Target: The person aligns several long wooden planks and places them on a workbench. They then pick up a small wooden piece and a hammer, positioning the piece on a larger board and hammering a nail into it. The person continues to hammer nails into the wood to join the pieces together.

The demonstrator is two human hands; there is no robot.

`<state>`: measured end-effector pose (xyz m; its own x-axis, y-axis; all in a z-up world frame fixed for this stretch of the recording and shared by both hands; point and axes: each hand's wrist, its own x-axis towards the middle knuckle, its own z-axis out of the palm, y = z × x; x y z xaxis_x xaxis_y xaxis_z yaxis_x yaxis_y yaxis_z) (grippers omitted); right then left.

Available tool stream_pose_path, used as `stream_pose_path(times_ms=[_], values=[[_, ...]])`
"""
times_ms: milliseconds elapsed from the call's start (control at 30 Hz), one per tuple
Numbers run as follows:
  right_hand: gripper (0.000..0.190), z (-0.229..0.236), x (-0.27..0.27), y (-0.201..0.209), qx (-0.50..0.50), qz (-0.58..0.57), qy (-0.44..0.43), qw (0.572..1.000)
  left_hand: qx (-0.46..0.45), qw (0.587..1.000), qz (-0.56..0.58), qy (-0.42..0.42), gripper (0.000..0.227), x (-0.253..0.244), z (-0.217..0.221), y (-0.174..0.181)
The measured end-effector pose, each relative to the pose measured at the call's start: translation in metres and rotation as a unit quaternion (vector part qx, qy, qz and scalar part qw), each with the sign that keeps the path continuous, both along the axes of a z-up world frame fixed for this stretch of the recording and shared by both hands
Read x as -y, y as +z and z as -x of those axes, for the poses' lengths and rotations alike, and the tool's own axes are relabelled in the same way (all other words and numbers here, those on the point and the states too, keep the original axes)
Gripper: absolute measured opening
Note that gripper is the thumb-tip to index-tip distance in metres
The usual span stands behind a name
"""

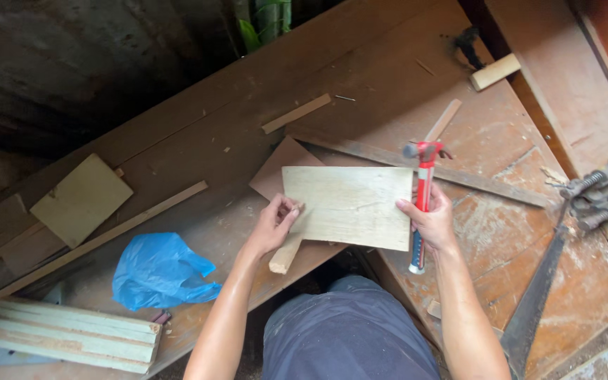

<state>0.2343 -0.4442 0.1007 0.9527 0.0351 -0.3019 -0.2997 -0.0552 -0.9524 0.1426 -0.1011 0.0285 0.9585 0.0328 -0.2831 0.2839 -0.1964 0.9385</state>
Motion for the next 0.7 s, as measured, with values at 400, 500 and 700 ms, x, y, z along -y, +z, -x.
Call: stream_pose_path(times_ms=[400, 500, 700], values=[[0.038, 0.021, 0.069, -0.037, -0.109, -0.029, -0.020, 0.993, -0.027, 0.977, -0.138, 0.158, 0.018, 0.000, -0.002, 0.014], [0.039, 0.048, 0.116, -0.050, -0.137, -0.041, -0.059, 0.988, -0.088, 0.977, 0.087, 0.171, 0.016, 0.025, -0.009, 0.011], [0.033, 0.134, 0.199, -0.075, -0.139, -0.069, -0.151, 0.976, -0.072, 0.981, 0.179, 0.006, 0.030, 0.102, -0.009, 0.008]])
